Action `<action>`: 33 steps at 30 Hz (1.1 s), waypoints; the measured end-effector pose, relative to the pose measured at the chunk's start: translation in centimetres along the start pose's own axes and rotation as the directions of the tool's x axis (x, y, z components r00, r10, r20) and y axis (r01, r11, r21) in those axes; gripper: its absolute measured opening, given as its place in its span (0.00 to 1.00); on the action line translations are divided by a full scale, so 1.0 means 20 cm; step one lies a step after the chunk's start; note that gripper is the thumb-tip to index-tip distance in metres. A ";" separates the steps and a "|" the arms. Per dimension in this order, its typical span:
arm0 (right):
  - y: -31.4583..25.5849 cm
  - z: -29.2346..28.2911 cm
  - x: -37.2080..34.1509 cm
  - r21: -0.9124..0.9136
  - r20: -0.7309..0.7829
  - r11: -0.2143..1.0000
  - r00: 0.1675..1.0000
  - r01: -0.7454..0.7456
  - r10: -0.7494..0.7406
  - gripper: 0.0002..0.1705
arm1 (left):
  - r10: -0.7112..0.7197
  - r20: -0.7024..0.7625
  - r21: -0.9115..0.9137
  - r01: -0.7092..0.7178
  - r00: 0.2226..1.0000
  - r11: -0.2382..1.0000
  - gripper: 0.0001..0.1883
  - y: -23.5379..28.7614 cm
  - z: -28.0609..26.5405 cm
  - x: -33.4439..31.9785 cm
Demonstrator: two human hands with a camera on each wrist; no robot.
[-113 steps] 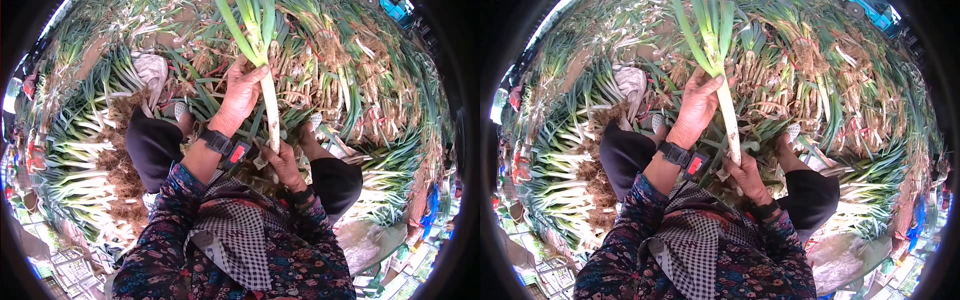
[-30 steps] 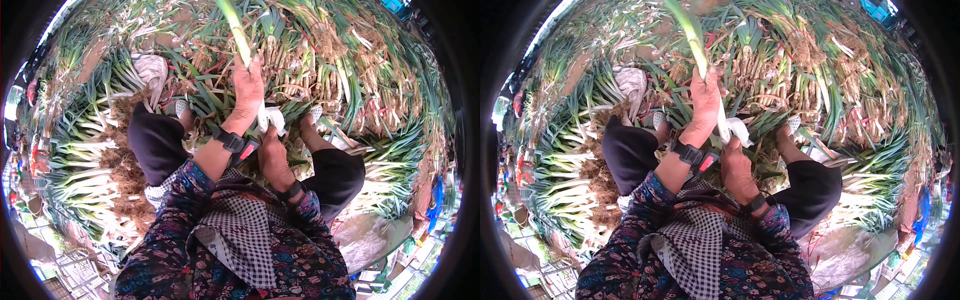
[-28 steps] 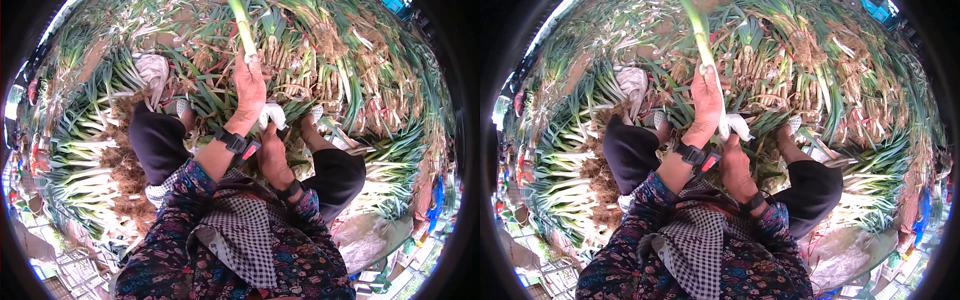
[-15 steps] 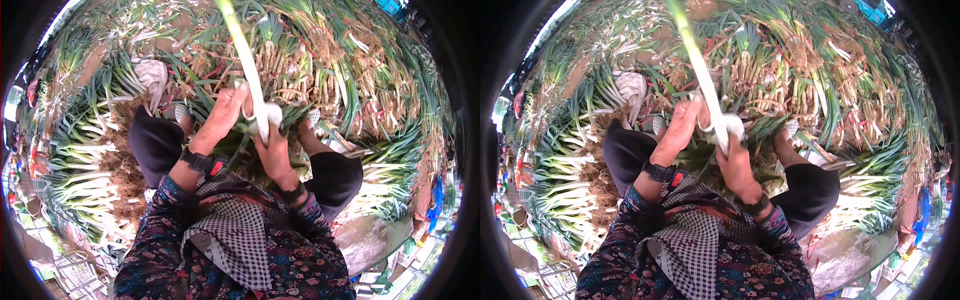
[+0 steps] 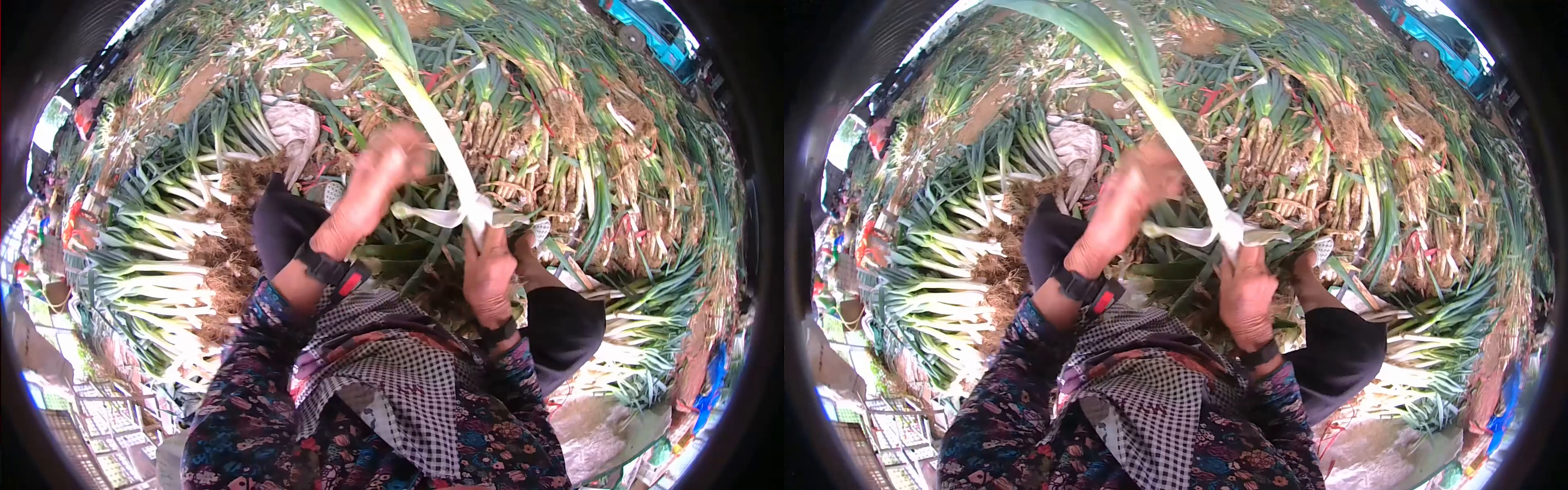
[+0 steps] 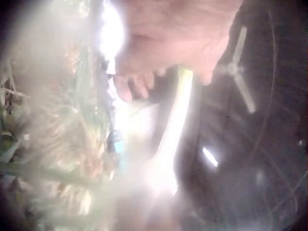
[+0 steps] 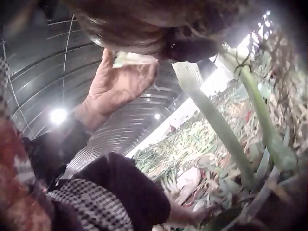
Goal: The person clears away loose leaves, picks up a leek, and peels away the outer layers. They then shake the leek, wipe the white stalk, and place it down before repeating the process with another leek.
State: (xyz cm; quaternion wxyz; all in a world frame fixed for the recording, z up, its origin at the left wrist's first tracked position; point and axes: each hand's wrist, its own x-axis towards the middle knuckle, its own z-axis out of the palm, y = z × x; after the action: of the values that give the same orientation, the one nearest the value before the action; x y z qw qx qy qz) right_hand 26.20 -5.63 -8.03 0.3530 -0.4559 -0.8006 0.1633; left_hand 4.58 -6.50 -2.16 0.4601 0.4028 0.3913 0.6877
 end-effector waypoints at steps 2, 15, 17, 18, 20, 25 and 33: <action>-0.02 0.00 0.03 -0.039 0.018 0.998 0.999 0.051 -0.050 0.20 | 0.109 -0.171 -0.048 -0.119 0.979 0.992 0.29 0.08 -0.04 0.07; 0.05 0.06 -0.19 -0.031 0.118 0.990 0.984 0.140 -0.135 0.23 | 0.333 -0.477 0.377 -0.154 0.814 0.914 0.23 0.08 -0.07 0.11; 0.05 0.08 -0.20 -0.021 0.117 0.991 0.984 0.135 -0.132 0.23 | 0.256 -0.435 0.303 -0.128 0.863 0.944 0.25 0.09 -0.14 0.12; 0.06 0.10 -0.21 0.039 0.101 0.996 0.991 0.082 -0.086 0.22 | 0.183 -0.384 0.229 -0.099 0.905 0.968 0.27 0.09 -0.18 0.13; 0.06 0.12 -0.21 0.095 0.087 0.995 0.996 0.024 -0.033 0.21 | 0.160 -0.364 0.144 -0.114 0.918 0.983 0.29 0.11 -0.26 0.17; -0.02 0.20 -0.12 0.194 0.140 0.981 0.990 0.004 -0.032 0.20 | 0.054 -0.147 -0.269 -0.092 0.988 0.959 0.30 0.01 -0.11 0.20; -0.17 0.39 0.39 0.782 0.618 -0.025 0.771 -0.622 0.154 0.19 | -0.052 -0.209 -0.182 0.014 0.976 0.983 0.35 -0.16 -0.17 0.36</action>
State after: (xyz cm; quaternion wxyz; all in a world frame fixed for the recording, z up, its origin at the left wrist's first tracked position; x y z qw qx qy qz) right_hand 15.93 -0.29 -8.28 0.3472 -0.2775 -0.3653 0.8179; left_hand 0.66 0.63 -4.89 0.4613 0.2772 0.3816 0.7515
